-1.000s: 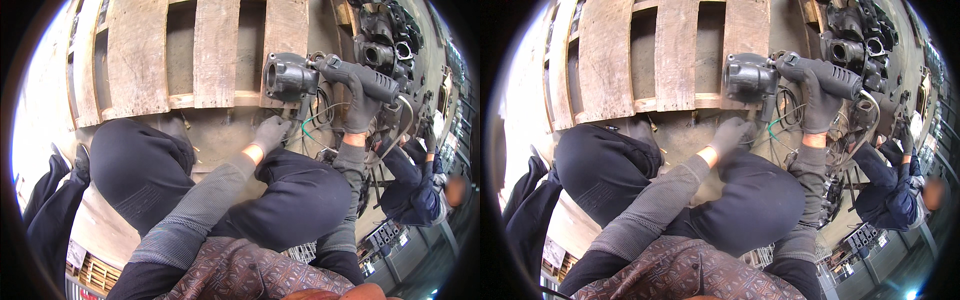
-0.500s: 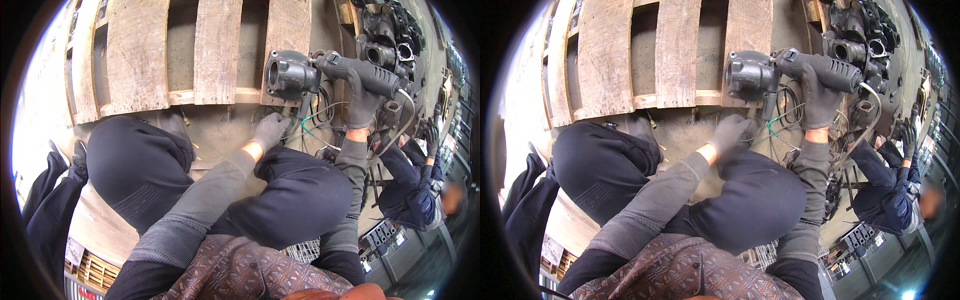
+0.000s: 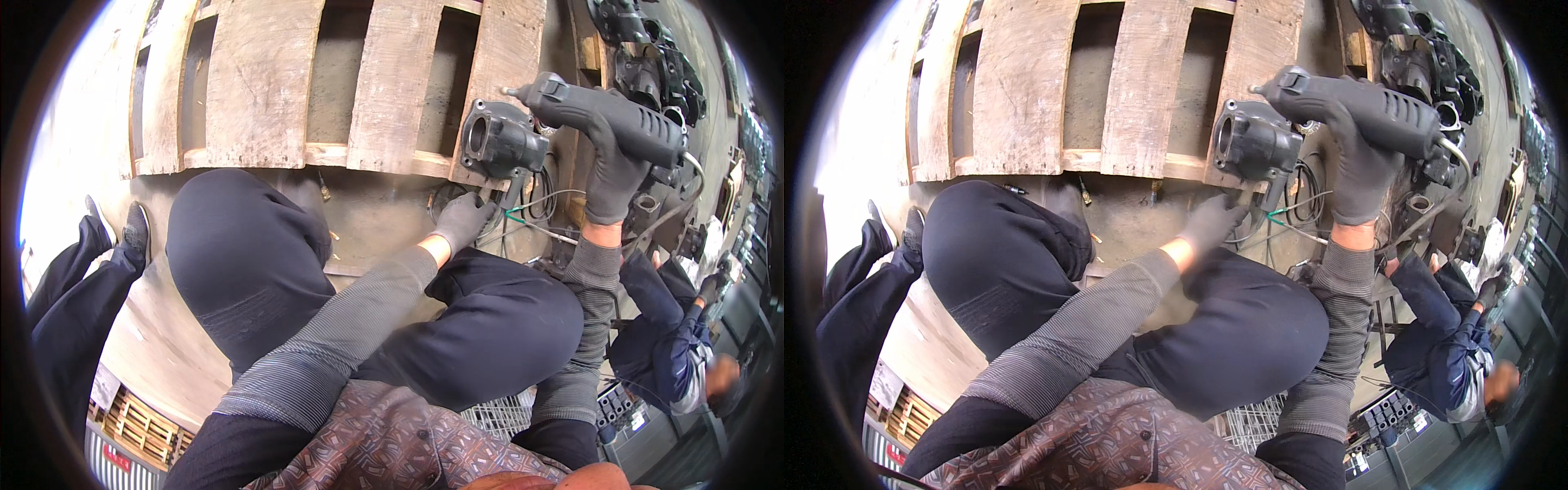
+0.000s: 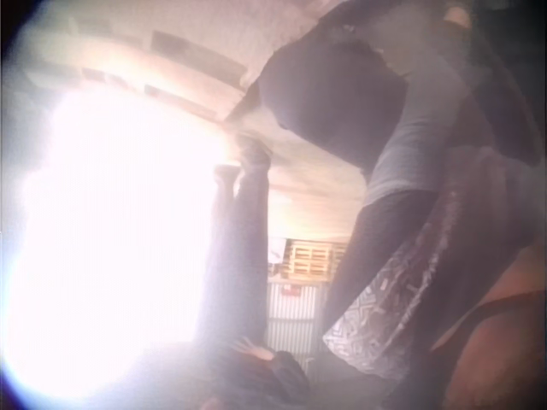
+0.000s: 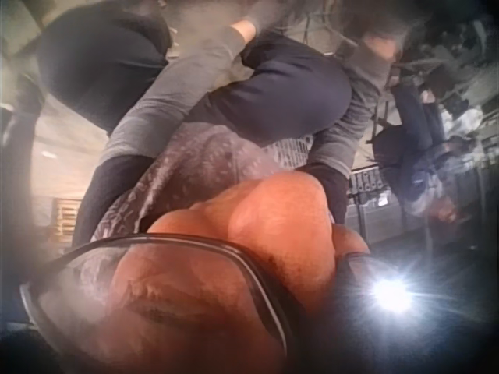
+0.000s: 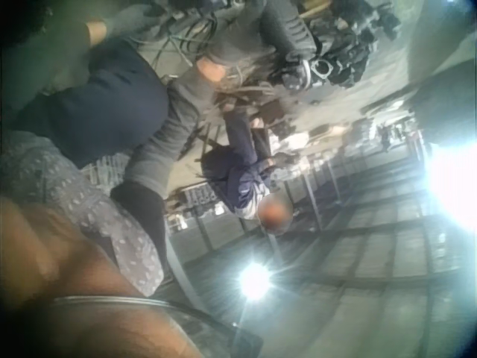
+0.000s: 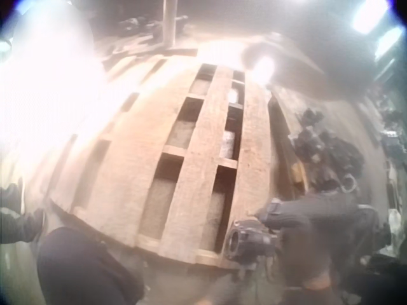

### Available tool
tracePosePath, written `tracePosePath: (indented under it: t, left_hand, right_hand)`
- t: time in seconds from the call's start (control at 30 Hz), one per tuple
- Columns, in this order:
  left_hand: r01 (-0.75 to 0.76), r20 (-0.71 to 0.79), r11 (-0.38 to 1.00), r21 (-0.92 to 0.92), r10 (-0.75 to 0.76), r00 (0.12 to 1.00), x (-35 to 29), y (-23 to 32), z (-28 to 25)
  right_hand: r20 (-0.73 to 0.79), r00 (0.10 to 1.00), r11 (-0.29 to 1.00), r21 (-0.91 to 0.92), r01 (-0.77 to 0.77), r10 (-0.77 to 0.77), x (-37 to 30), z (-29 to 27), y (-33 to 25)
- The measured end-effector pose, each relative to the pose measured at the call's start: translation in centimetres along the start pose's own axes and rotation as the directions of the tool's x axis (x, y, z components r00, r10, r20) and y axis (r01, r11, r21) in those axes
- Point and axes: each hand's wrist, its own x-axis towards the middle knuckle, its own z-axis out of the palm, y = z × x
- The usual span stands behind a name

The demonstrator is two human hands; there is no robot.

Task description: The person sits on the floor and uses a handheld angle grinder to clean the surface of a metal part. They then switch to a pneumatic die grinder to clean the interior and edges of the same part, rotating it to access different areas.

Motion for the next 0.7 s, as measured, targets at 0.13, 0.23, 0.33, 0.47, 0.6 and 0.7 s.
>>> tracePosePath:
  t: [0.13,0.23,0.33,0.47,0.6,0.7]
  left_hand:
    - [-0.04,-0.032,0.999,-0.034,0.038,0.999,0.1,-0.5,0.3]
    - [-0.067,0.014,0.997,-0.033,0.068,0.998,0.5,-1.0,0.2]
    - [-0.177,0.026,0.973,0.145,0.175,0.984,0.8,-1.3,0.0]
    - [-0.06,0.016,0.998,-0.017,0.06,0.998,0.3,-0.8,-0.6]
    - [-0.047,0.024,0.999,-0.004,0.047,0.999,-0.6,0.4,-1.5]
    - [-0.069,-0.01,0.998,0.011,0.069,0.998,-1.0,0.8,-1.9]
  right_hand:
    - [0.053,0.983,0.967,0.178,-0.182,0.175,0.0,2.7,-0.4]
    - [0.087,0.963,0.951,0.158,-0.266,0.255,-0.4,3.4,-0.3]
    - [0.084,0.964,0.948,0.175,-0.265,0.254,-0.6,3.9,0.0]
    - [0.085,0.967,0.952,0.175,-0.251,0.239,-0.7,4.5,0.5]
    - [0.096,0.98,0.971,0.148,-0.19,0.177,-0.8,5.0,0.9]
    - [0.13,0.972,0.974,0.091,-0.208,0.195,-1.0,4.9,1.0]
